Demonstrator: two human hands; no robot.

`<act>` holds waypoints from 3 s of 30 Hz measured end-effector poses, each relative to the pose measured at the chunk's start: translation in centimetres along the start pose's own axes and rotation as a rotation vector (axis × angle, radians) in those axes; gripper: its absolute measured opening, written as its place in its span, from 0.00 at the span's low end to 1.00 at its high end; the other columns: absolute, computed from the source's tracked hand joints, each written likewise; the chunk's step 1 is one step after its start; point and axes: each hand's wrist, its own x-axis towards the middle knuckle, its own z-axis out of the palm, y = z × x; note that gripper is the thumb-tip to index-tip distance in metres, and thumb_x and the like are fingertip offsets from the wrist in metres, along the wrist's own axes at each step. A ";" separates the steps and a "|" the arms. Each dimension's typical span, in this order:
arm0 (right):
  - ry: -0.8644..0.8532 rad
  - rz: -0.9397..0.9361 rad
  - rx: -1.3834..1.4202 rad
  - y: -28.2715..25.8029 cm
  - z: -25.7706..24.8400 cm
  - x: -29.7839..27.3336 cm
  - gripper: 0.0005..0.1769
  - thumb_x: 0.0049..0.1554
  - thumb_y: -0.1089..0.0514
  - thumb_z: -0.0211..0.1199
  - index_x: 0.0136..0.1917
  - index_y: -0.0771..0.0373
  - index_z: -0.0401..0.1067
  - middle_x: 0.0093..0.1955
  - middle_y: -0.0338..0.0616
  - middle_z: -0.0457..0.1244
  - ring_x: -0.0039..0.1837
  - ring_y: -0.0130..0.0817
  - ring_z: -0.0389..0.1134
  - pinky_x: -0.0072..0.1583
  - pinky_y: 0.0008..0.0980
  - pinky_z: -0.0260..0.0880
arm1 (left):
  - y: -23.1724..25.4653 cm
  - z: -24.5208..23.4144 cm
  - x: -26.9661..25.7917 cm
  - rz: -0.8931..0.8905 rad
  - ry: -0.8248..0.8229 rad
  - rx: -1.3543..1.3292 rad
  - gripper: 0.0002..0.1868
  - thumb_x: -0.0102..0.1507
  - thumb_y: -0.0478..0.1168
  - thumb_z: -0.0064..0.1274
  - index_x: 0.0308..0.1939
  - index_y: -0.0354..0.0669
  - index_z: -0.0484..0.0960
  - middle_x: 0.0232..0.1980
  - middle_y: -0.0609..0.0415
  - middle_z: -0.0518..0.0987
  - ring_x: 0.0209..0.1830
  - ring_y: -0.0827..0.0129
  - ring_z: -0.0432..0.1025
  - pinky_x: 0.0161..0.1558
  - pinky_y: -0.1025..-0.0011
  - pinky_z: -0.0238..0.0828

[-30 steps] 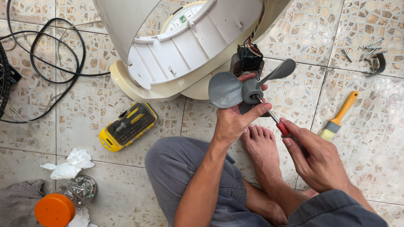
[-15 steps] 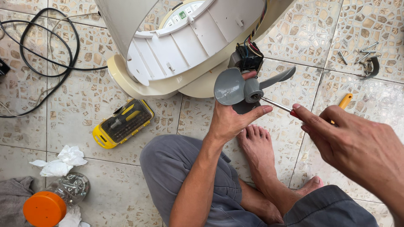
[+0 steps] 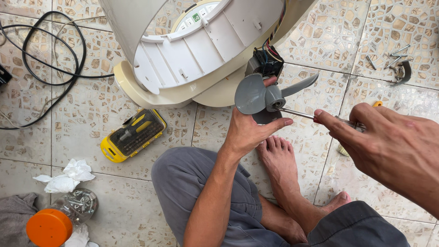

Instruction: The person sits on the floor and works on a disassembled electric fan. They use a screwdriver to tighten the fan blade onto the motor shaft, then apply lubricant from a small container to the motor shaft. The person continues to adjust the blade and motor assembly with the screwdriver.

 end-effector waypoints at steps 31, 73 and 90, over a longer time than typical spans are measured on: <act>0.599 0.301 1.214 -6.6 20.6 5.4 0.21 0.60 0.55 0.64 0.66 0.59 0.74 0.50 0.50 0.70 0.42 0.39 0.70 0.45 0.37 0.70 | 0.5 -0.7 -3.7 0.285 0.338 0.748 0.26 0.52 0.44 0.73 0.49 0.42 0.78 0.48 0.48 0.80 0.49 0.56 0.75 0.52 0.59 0.72; 0.936 0.488 0.886 -7.1 20.0 5.0 0.28 0.58 0.46 0.67 0.65 0.65 0.70 0.51 0.53 0.59 0.54 0.50 0.64 0.55 0.47 0.67 | -4.7 4.3 -5.2 0.333 -0.054 0.549 0.19 0.69 0.51 0.50 0.44 0.36 0.82 0.38 0.44 0.81 0.28 0.59 0.76 0.33 0.62 0.73; 0.811 -0.297 0.673 -10.6 16.4 9.3 0.10 0.61 0.55 0.60 0.41 0.60 0.76 0.40 0.45 0.66 0.49 0.47 0.67 0.55 0.45 0.67 | 1.7 1.7 -16.7 -0.365 0.030 -0.498 0.23 0.67 0.50 0.53 0.59 0.38 0.78 0.54 0.55 0.79 0.44 0.77 0.71 0.43 0.74 0.71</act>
